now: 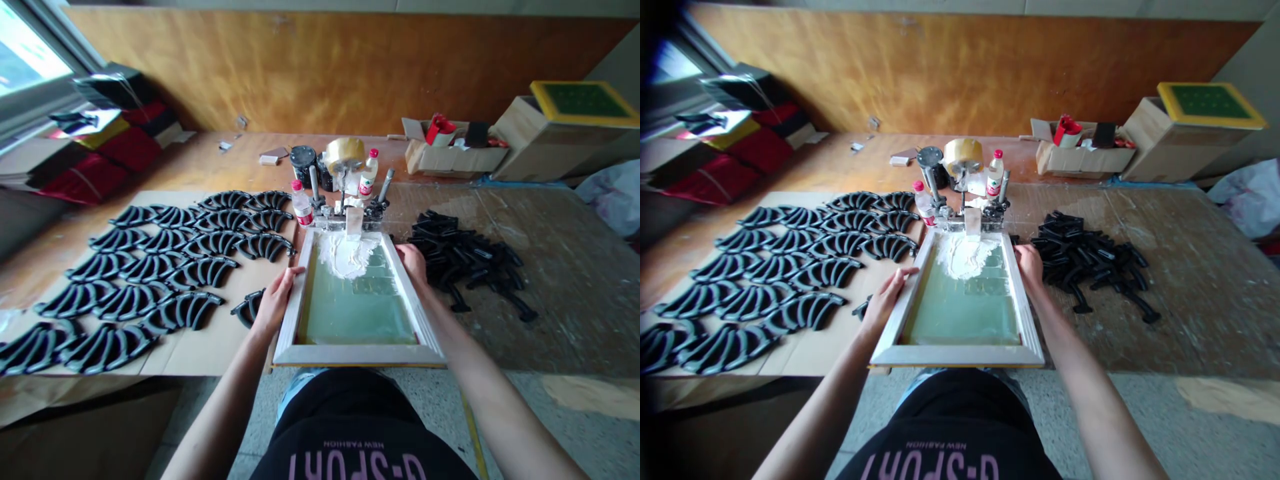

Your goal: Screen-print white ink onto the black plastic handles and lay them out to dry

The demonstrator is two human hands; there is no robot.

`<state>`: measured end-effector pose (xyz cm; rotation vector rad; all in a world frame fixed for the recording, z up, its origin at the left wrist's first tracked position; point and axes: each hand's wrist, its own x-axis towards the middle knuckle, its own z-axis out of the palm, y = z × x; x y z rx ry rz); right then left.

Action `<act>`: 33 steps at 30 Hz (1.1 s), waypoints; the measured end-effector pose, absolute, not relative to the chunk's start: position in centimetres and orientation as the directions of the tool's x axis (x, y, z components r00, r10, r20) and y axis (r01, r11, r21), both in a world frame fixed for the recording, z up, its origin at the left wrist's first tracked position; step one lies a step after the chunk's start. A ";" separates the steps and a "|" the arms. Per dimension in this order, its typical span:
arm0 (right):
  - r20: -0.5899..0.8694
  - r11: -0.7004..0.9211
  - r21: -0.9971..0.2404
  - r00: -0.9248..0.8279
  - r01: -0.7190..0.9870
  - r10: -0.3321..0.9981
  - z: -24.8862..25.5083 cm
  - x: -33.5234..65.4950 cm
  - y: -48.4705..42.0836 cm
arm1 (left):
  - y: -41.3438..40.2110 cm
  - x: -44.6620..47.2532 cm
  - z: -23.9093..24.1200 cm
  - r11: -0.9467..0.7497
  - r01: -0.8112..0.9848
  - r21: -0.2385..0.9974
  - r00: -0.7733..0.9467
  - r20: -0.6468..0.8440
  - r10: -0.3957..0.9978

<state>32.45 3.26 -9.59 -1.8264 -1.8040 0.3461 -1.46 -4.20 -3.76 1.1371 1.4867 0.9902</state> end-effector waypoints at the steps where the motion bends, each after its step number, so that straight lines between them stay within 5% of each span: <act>1: 0.237 0.061 -0.533 0.080 0.844 0.968 -8.9 32.5 4.0 | -4.7 -1.4 -4.9 0.268 0.171 0.948 -0.080 -0.258 0.963; 5: 0.437 0.326 -0.386 -0.140 0.863 0.888 -6.4 29.0 7.3 | -5.3 -1.0 -9.6 0.359 0.167 0.918 -0.083 -0.350 0.933; 12: 0.134 0.448 -0.218 -0.428 0.867 0.894 -6.6 23.4 6.9 | -4.9 -1.3 -12.9 0.360 0.231 0.904 -0.094 -0.347 0.933; 19: 0.108 0.788 -0.212 -0.788 0.578 0.606 -6.1 25.0 1.9 | -5.0 -1.3 -13.2 0.364 0.210 0.907 -0.080 -0.356 0.931; 22: 0.126 0.747 -0.272 -0.747 0.606 0.652 -5.5 25.0 2.6 | -5.0 -1.3 -13.0 0.350 0.189 0.918 -0.083 -0.340 0.937; 28: 0.223 0.729 -0.170 -0.695 0.663 0.683 -7.1 24.1 0.7 | -5.2 -1.1 -11.9 0.359 0.131 0.924 -0.071 -0.352 0.933; 33: 0.255 0.639 -0.304 -0.586 0.707 0.770 -5.7 23.8 3.0 | -5.2 -1.1 -10.4 0.392 0.142 0.909 -0.071 -0.385 0.920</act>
